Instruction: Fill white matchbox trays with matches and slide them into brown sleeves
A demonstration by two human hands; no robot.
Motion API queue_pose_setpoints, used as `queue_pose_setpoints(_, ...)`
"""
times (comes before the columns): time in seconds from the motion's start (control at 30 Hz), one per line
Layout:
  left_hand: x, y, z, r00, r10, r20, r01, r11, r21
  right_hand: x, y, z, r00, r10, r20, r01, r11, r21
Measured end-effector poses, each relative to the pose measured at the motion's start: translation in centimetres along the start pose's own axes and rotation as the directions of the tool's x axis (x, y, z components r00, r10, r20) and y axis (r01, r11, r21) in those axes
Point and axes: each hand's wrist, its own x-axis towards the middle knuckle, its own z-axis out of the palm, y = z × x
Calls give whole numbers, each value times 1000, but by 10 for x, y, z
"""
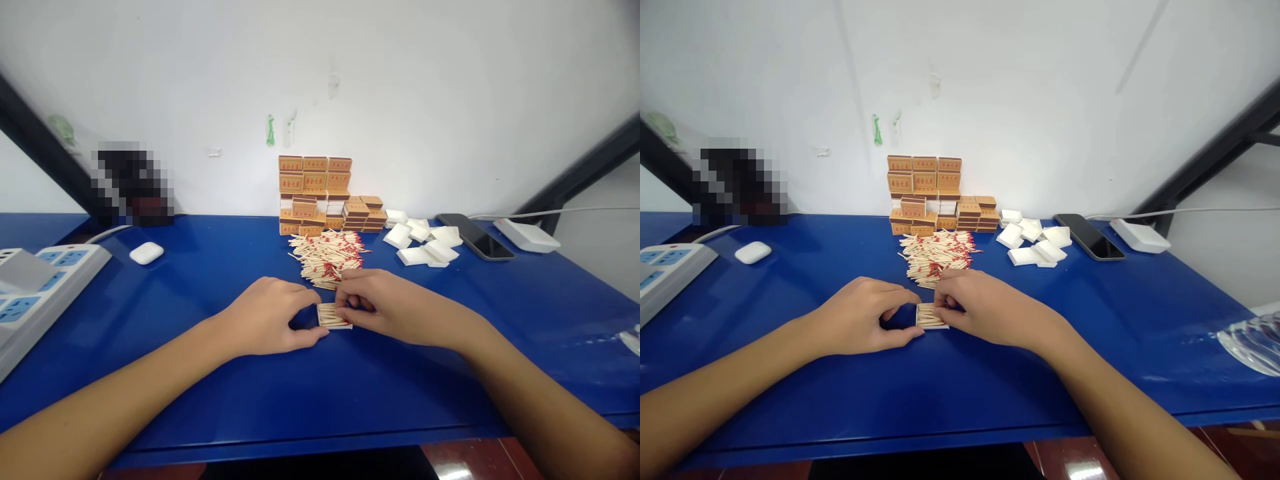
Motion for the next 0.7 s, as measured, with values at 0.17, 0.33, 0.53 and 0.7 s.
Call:
queue_pose_setpoints(0.17,0,0,0,1000,-10,10,10,1000,4,1,-1,-2,1000,-4,-4,4,1000,4)
queue_pose_setpoints(0.33,0,-1,1,1000,-2,4,2,1000,8,-2,-3,-4,1000,5,-2,-5,1000,-24)
queue_pose_setpoints(0.53,0,-1,1,1000,-8,3,8,1000,17,-4,-2,-4,1000,17,-1,-17,999,-31)
queue_pose_setpoints(0.7,0,-1,1,1000,-4,3,4,1000,24,-1,-7,-6,998,10,-56,-11,1000,-27)
